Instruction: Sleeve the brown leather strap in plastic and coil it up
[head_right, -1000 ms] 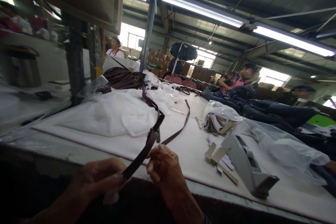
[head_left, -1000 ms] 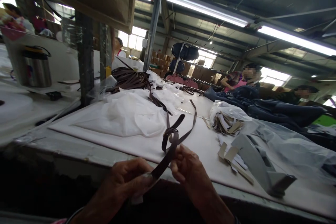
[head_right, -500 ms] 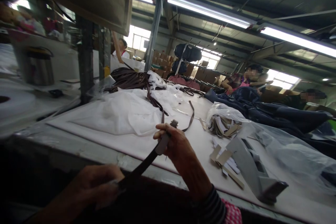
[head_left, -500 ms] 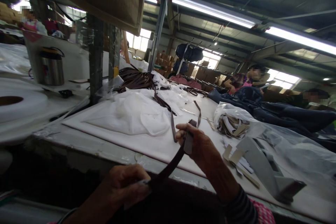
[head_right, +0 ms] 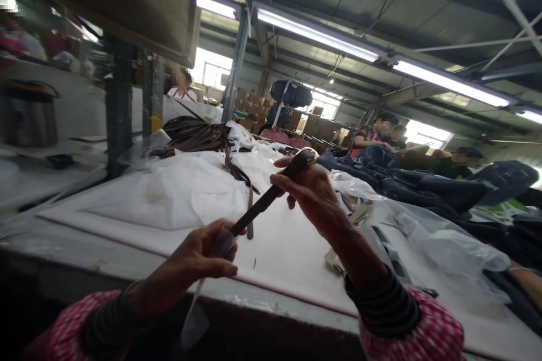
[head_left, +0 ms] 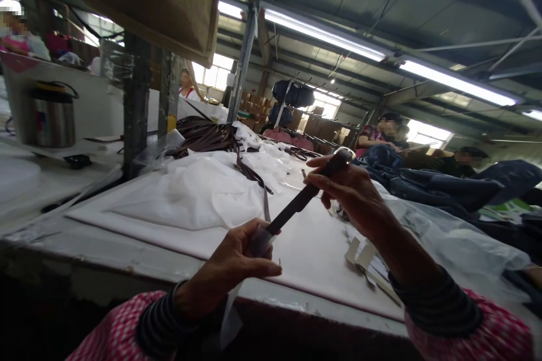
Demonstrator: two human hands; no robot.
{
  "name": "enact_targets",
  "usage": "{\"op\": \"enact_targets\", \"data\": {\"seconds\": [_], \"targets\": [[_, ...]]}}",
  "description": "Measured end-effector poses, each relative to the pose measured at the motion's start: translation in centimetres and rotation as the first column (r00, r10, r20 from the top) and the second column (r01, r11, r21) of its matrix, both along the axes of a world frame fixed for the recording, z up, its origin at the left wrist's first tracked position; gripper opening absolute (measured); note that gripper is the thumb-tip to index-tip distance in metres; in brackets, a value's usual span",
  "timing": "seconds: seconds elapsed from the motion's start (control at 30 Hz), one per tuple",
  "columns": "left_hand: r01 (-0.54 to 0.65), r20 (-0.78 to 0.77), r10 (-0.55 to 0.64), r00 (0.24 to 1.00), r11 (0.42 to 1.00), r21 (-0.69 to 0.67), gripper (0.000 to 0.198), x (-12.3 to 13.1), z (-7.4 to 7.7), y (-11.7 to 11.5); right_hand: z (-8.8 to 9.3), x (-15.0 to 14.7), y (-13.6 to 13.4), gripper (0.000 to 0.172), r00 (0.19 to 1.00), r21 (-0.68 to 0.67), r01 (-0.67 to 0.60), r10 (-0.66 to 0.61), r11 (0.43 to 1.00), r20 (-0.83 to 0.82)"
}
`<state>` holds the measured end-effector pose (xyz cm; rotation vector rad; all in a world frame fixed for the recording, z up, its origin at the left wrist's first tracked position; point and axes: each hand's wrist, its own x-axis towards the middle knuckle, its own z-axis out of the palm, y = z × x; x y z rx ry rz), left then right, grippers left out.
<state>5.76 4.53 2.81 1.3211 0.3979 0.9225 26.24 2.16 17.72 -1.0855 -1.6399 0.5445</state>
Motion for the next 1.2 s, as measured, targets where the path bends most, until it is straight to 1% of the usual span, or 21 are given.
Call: {"op": "enact_targets", "data": {"seconds": [0.03,0.07,0.17,0.23,0.3,0.37,0.43,0.5,0.63,0.7,0.8,0.87,0.97,1.1,1.2], "targets": [[-0.037,-0.048,0.039,0.998,0.999,0.026,0.047,0.2,0.3,0.1,-0.3,0.0,0.0,0.042,1.000,0.000,0.005,-0.005,1.000,-0.014],[-0.084,-0.099,0.090,0.991,0.994,0.066,0.045,0.4,0.5,0.2,-0.6,-0.1,0.1,0.042,1.000,-0.003,0.000,-0.001,1.000,-0.030],[-0.203,-0.197,0.249,0.948,0.953,0.225,0.027,1.1,0.7,0.6,-1.5,-0.5,0.0,0.043,0.998,-0.011,-0.044,0.043,0.999,-0.055],[-0.231,-0.199,0.295,0.935,0.928,0.291,0.025,1.6,0.7,0.7,-2.1,-0.7,0.0,0.043,0.996,-0.011,-0.078,0.078,0.997,-0.042],[-0.265,-0.175,0.333,0.927,0.908,0.324,0.030,2.0,0.8,0.7,-2.7,-0.8,0.1,0.041,0.996,-0.006,-0.090,0.090,0.996,-0.012],[-0.304,-0.153,0.373,0.915,0.888,0.346,0.038,2.3,1.0,0.6,-3.1,-0.8,0.3,0.038,0.998,0.010,-0.070,0.069,0.998,0.008],[-0.326,-0.143,0.398,0.906,0.873,0.363,0.042,2.7,1.2,0.5,-3.3,-0.6,0.4,0.036,0.999,0.027,-0.050,0.050,0.998,-0.008],[-0.306,-0.137,0.371,0.918,0.886,0.348,0.042,3.1,1.4,0.5,-3.3,-0.5,0.5,0.035,0.997,0.035,-0.056,0.058,0.998,-0.045],[-0.187,-0.095,0.214,0.972,0.955,0.231,0.039,4.0,1.7,0.7,-3.2,-0.1,0.5,0.036,0.990,0.039,-0.102,0.106,0.994,-0.095],[-0.168,-0.088,0.190,0.978,0.964,0.207,0.039,4.4,1.9,0.7,-3.4,0.2,0.3,0.034,0.988,0.047,-0.110,0.114,0.993,-0.102],[-0.190,-0.100,0.221,0.970,0.949,0.252,0.037,4.7,2.3,0.4,-3.9,0.5,0.0,0.032,0.991,0.051,-0.093,0.097,0.994,-0.096],[-0.199,-0.116,0.239,0.964,0.939,0.281,0.035,4.9,2.6,0.2,-4.3,0.4,-0.3,0.032,0.992,0.029,-0.092,0.094,0.995,-0.088],[-0.193,-0.130,0.240,0.962,0.935,0.296,0.035,5.3,3.0,0.3,-4.5,0.3,-0.8,0.031,0.992,0.008,-0.099,0.099,0.995,-0.083],[-0.205,-0.149,0.264,0.953,0.923,0.327,0.035,5.7,2.9,0.3,-4.1,0.5,-1.0,0.032,0.995,0.036,-0.059,0.062,0.998,-0.073],[-0.252,-0.155,0.327,0.932,0.893,0.373,0.040,5.7,2.4,0.0,-3.6,1.0,-0.8,0.034,0.993,0.083,-0.012,0.022,0.997,-0.118]]}}
